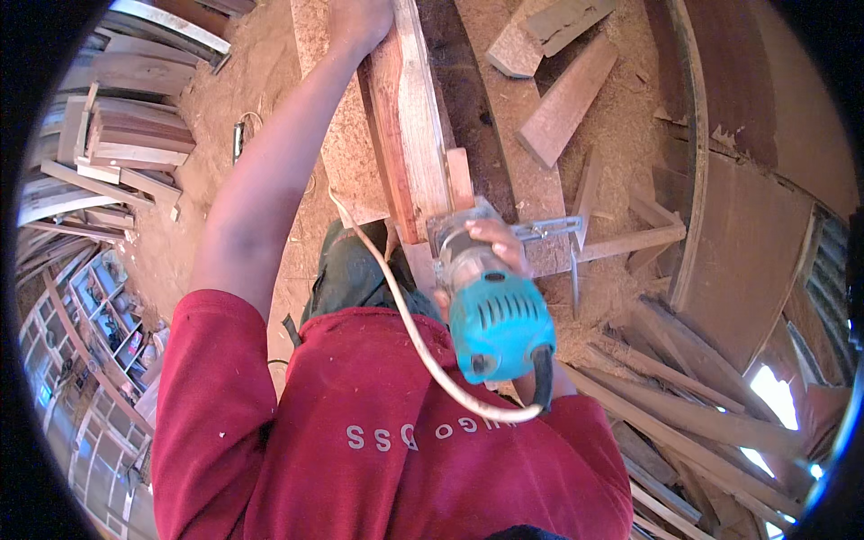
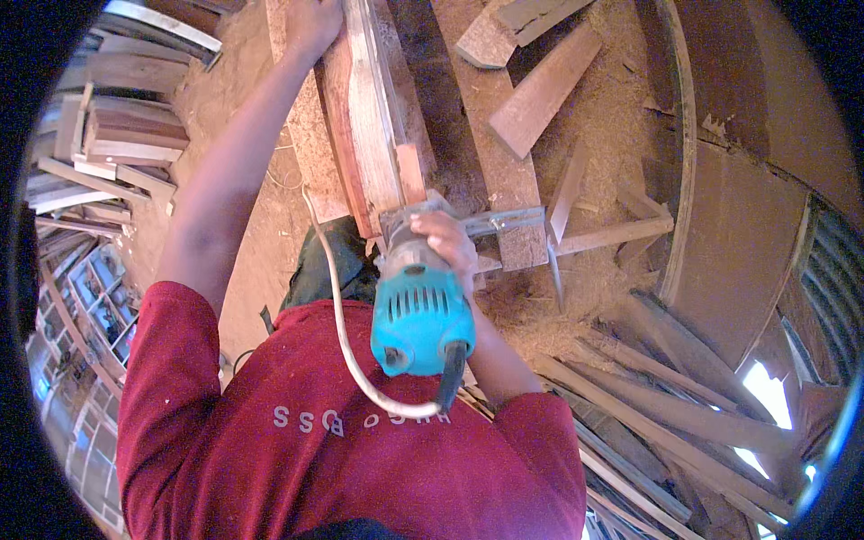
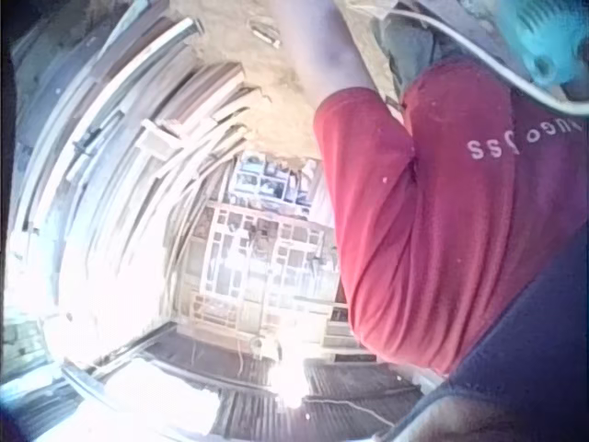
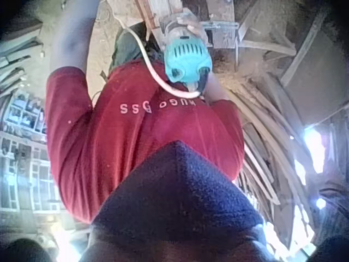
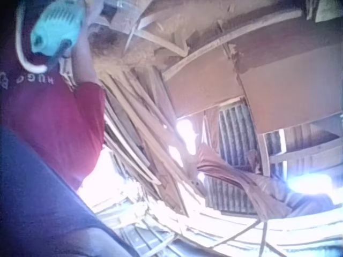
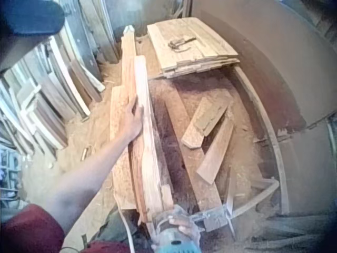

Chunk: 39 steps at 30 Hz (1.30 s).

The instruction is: The person prepares and operates a handheld router to finish the edge of a wooden plank. They first assemble the router bit by hand, use pliers to tighten the assembly, and then guide the powered router along the edge of the wood on a workbench.

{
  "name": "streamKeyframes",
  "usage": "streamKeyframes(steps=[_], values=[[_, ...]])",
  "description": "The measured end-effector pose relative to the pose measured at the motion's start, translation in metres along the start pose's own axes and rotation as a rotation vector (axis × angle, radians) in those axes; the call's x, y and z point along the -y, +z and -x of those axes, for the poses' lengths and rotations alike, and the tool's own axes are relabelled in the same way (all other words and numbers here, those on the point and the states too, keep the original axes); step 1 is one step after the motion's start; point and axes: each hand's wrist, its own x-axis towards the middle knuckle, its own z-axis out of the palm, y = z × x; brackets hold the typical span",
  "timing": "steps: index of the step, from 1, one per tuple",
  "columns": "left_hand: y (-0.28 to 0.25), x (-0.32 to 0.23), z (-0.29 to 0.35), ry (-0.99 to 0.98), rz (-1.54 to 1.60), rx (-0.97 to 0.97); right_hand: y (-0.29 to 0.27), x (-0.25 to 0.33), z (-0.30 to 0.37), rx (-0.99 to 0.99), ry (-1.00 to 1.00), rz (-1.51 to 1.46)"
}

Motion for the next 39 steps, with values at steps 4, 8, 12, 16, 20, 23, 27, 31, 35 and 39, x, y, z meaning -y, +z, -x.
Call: streamKeyframes(steps=[4, 8, 12, 16, 20, 23, 27, 31, 35, 39], values=[[-0.006, -0.014, 0.003, -0.093, -0.105, 0.026, 0.007, -0.019, -0.017, -0.067, 0.038, -0.042], [-0.009, -0.021, 0.003, -0.132, -0.073, 0.050, 0.022, -0.054, -0.039, -0.161, 0.417, -0.602], [-0.009, -0.012, 0.002, -0.060, -0.086, 0.029, 0.052, -0.131, -0.075, -0.209, 0.590, -1.011], [-0.006, 0.002, 0.003, -0.063, -0.019, 0.006, 0.067, -0.160, -0.143, -0.238, 0.051, -0.034], [-0.003, 0.009, 0.003, -0.062, 0.027, -0.016, 0.076, -0.159, -0.225, -0.327, -0.036, 0.009], [-0.003, 0.007, 0.003, -0.078, 0.044, -0.016, 0.076, -0.161, -0.249, -0.372, -0.101, 0.257], [-0.004, 0.004, 0.003, -0.097, 0.059, -0.025, 0.067, -0.147, -0.212, -0.359, -0.043, 0.116], [-0.003, 0.006, 0.002, -0.127, 0.037, -0.043, 0.047, -0.075, -0.101, -0.153, 0.422, -0.086], [-0.003, 0.010, 0.000, -0.164, 0.042, -0.054, 0.034, -0.017, -0.039, -0.278, 0.129, 0.021], [-0.003, 0.012, 0.000, -0.086, 0.040, -0.075, 0.024, -0.005, -0.077, -0.164, 0.043, 0.061]])
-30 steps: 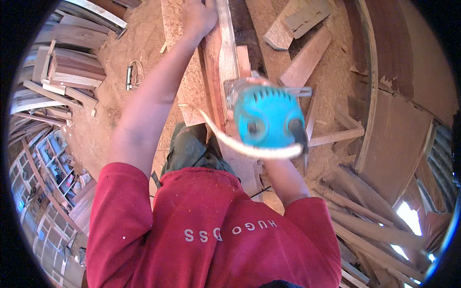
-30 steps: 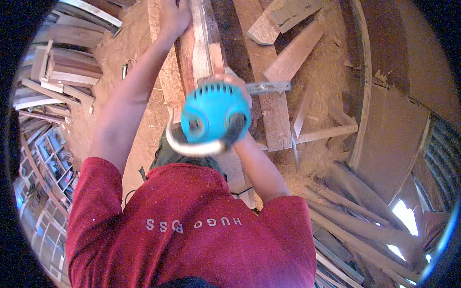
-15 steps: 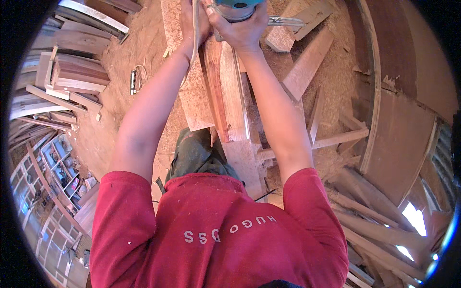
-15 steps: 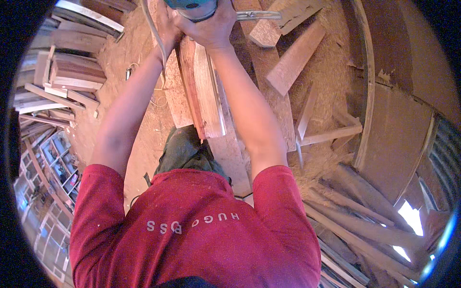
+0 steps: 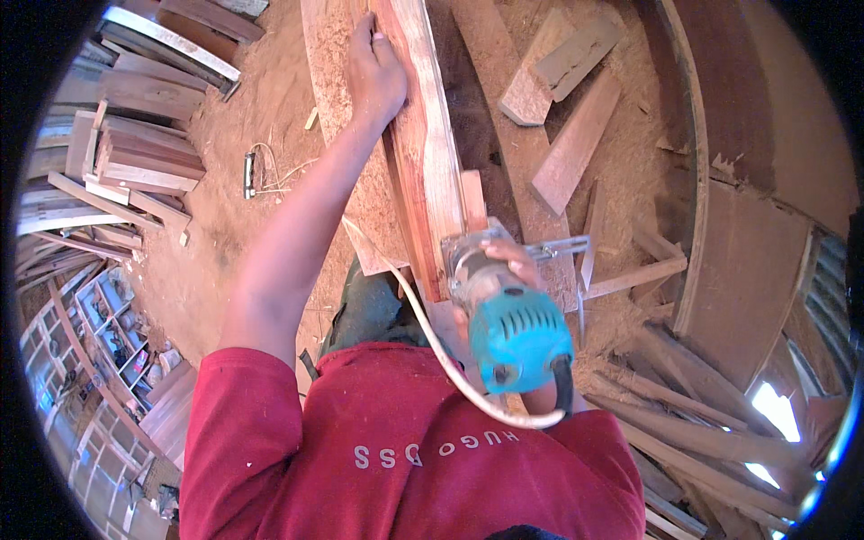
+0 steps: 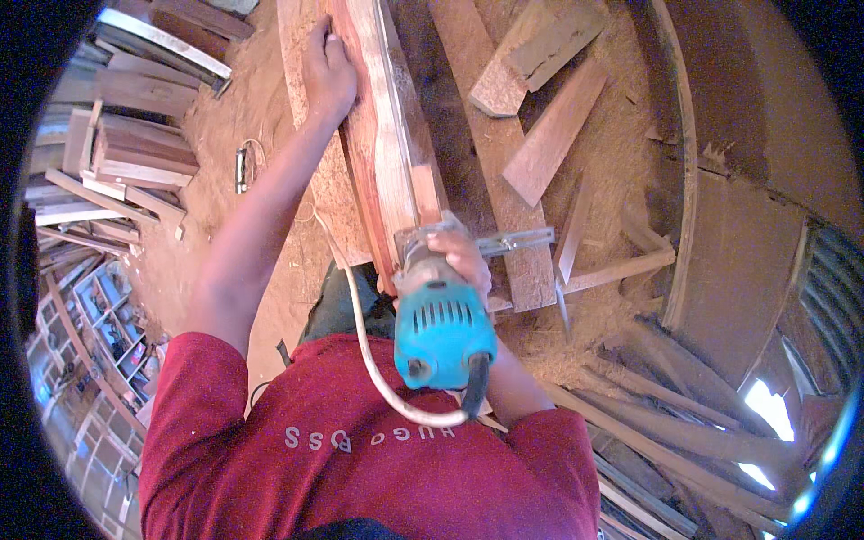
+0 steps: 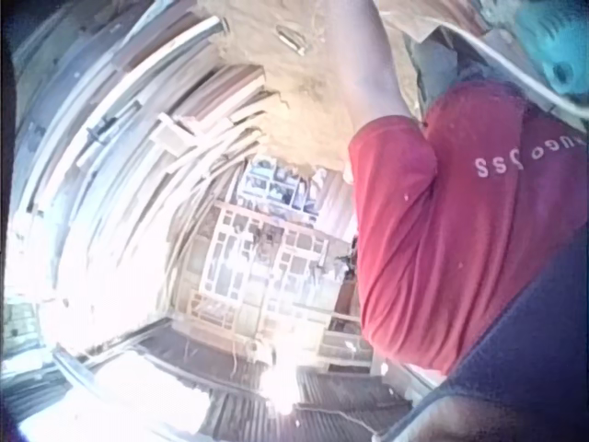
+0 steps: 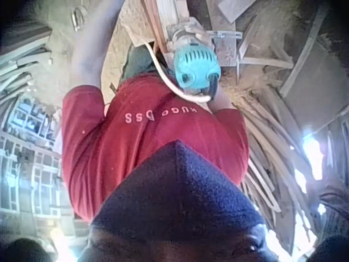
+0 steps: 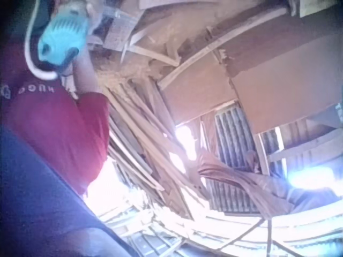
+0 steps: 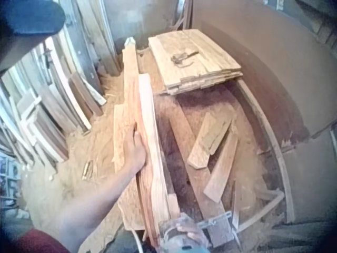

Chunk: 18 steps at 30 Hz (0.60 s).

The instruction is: The person prepares and operates a handheld router to finish the edge of a wooden plank. They first assemble the router bit by hand, use pliers to tighten the assembly, and then guide the powered router along the edge of the wood on a workbench.

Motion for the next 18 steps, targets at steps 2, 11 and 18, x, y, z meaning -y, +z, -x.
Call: streamKeyframes(steps=[2, 11, 18], values=[[0.000, 0.000, 0.000, 0.033, -0.055, -0.003, -0.008, 0.002, -0.032, -0.071, 0.704, -0.473], [0.006, 0.008, -0.007, 0.023, 0.089, -0.033, 0.101, -0.178, -0.176, -0.142, 0.005, -0.046], [0.002, 0.005, -0.011, -0.011, 0.064, 0.042, 0.114, -0.163, -0.257, -0.157, 0.017, 0.209]])
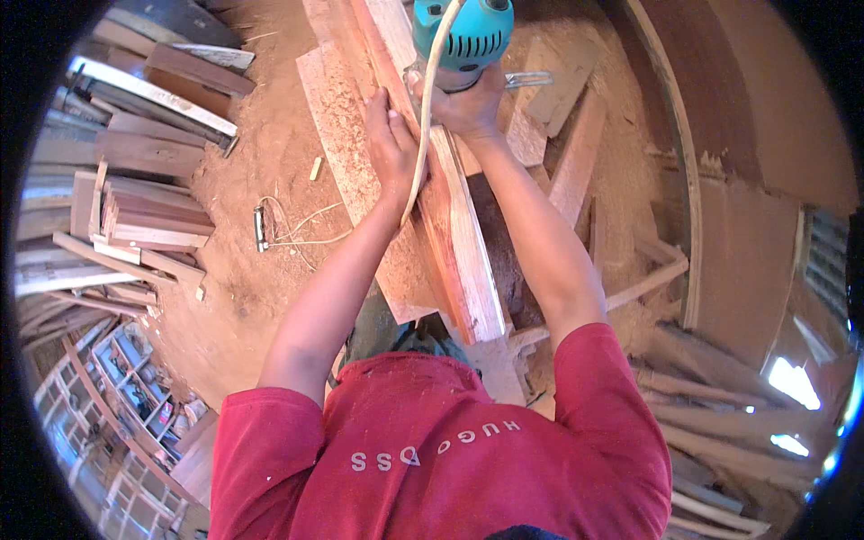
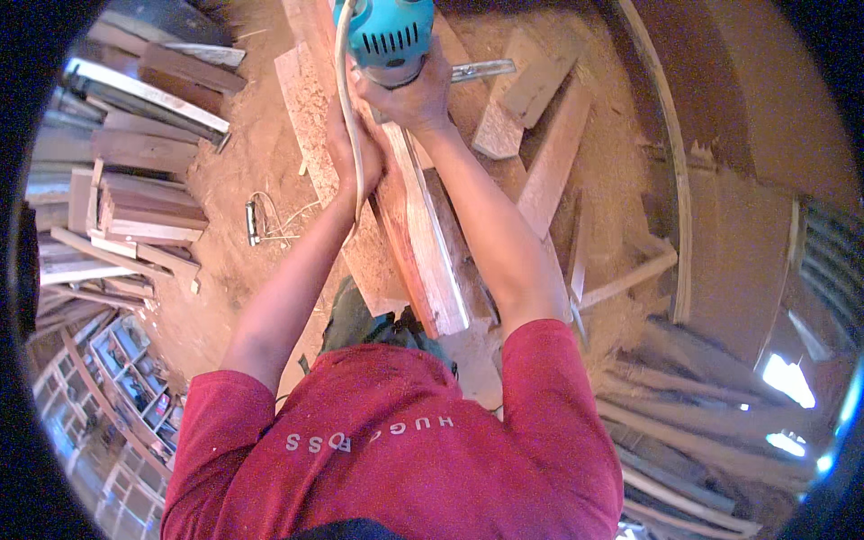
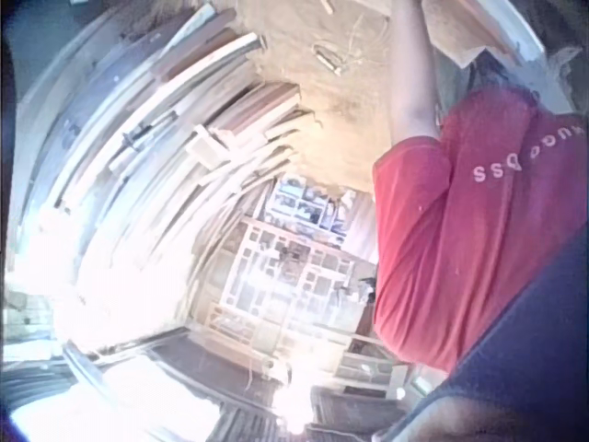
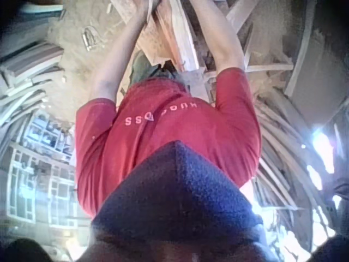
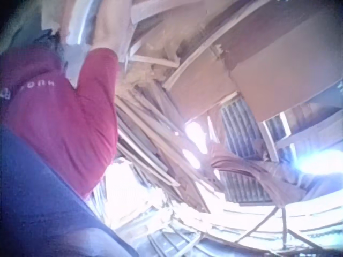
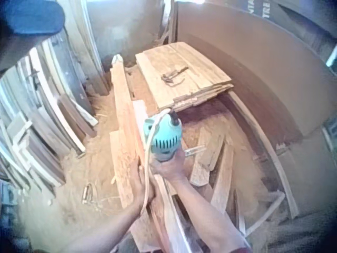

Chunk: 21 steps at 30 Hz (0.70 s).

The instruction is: The person prepares and operates a handheld router to finish the edge of a wooden plank. They first assemble the router bit by hand, use pliers to tighten the assembly, and then guide the powered router along the edge of the wood on a workbench.

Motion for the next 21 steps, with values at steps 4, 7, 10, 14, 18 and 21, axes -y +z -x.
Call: streamKeyframes(steps=[4, 7, 10, 14, 18, 21], values=[[-0.009, -0.022, 0.000, -0.007, -0.002, 0.040, -0.082, 0.029, 0.095, 0.125, 0.136, 0.097], [-0.014, -0.038, 0.003, -0.046, -0.365, 0.154, -0.168, 0.078, 0.195, 0.169, 0.304, 0.142], [-0.017, -0.043, 0.008, -0.082, -0.509, 0.296, -0.242, 0.145, 0.281, 0.046, 0.466, 0.317], [-0.008, -0.042, 0.006, -0.067, -0.528, 0.278, -0.296, 0.206, 0.375, -0.256, 0.457, 0.586], [-0.019, -0.049, 0.007, -0.233, -0.221, 0.266, -0.305, 0.234, 0.430, -0.577, 0.556, 0.571], [-0.032, -0.054, -0.010, -0.212, 0.178, 0.207, -0.311, 0.254, 0.451, -0.651, 0.367, 0.696]])
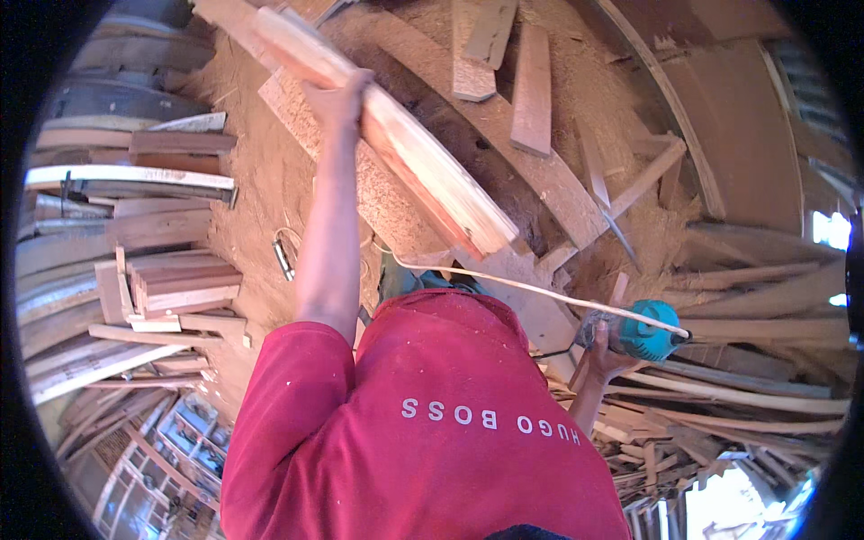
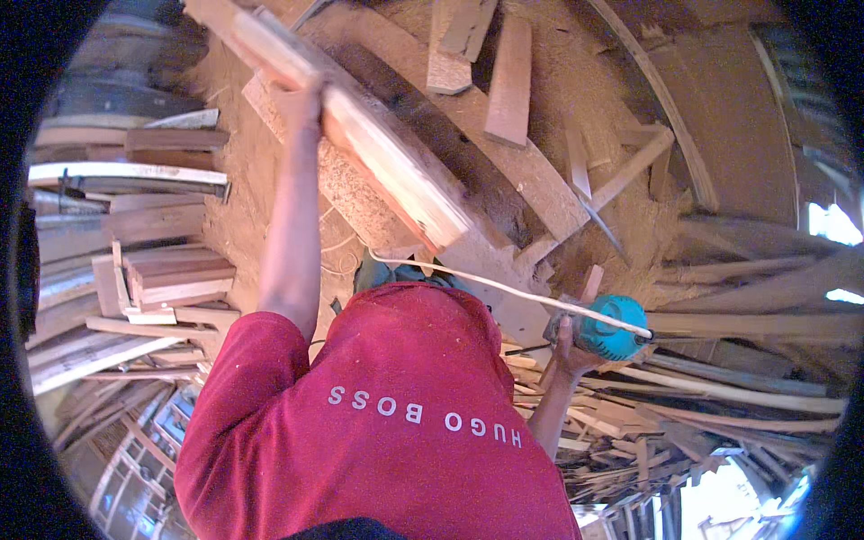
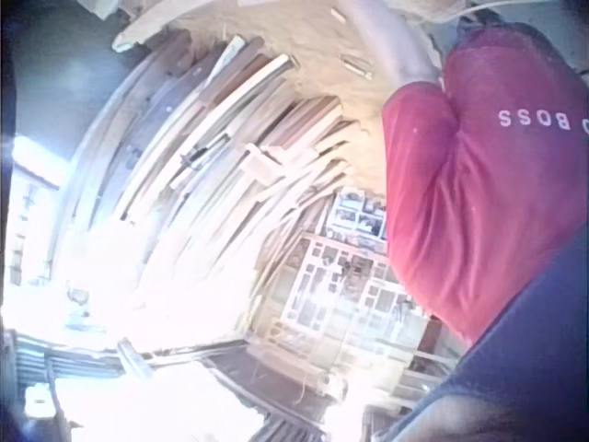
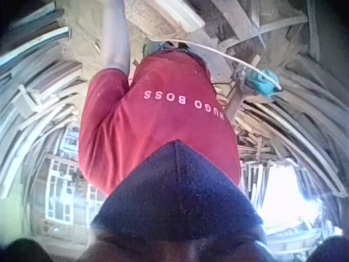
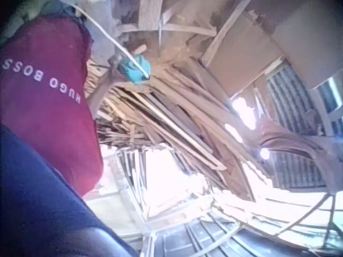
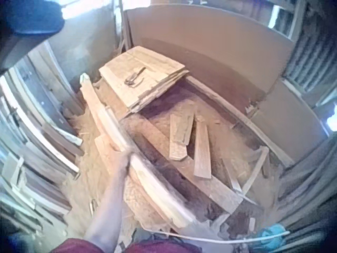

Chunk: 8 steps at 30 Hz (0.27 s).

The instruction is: The person prepares and operates a handheld router to finish the edge of a wooden plank. They first assemble the router bit by hand, use pliers to tighten the assembly, and then guide the powered router along the edge of the wood on a workbench.

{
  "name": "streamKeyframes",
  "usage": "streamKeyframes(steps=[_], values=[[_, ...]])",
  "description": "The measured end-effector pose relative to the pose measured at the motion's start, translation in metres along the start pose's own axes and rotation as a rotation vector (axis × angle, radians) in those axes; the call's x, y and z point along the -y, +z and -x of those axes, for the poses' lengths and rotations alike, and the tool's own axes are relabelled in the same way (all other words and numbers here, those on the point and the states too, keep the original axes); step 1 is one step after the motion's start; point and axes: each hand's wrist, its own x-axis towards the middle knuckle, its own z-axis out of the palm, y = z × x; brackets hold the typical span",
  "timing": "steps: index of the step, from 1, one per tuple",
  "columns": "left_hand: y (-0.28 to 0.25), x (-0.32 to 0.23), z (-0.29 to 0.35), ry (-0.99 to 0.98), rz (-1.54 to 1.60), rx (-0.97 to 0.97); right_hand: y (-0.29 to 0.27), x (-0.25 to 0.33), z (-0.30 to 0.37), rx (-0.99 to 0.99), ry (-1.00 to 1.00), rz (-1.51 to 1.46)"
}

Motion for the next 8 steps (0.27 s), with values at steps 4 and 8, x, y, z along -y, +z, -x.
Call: streamKeyframes(steps=[4, 8], values=[[-0.032, -0.015, -0.026, -0.153, 0.875, 0.378, -0.016, -0.015, 0.009, -0.190, -0.112, -0.072], [-0.047, -0.024, -0.045, 0.044, 0.830, 0.523, -0.028, -0.034, 0.020, -0.068, 0.076, -0.024]])
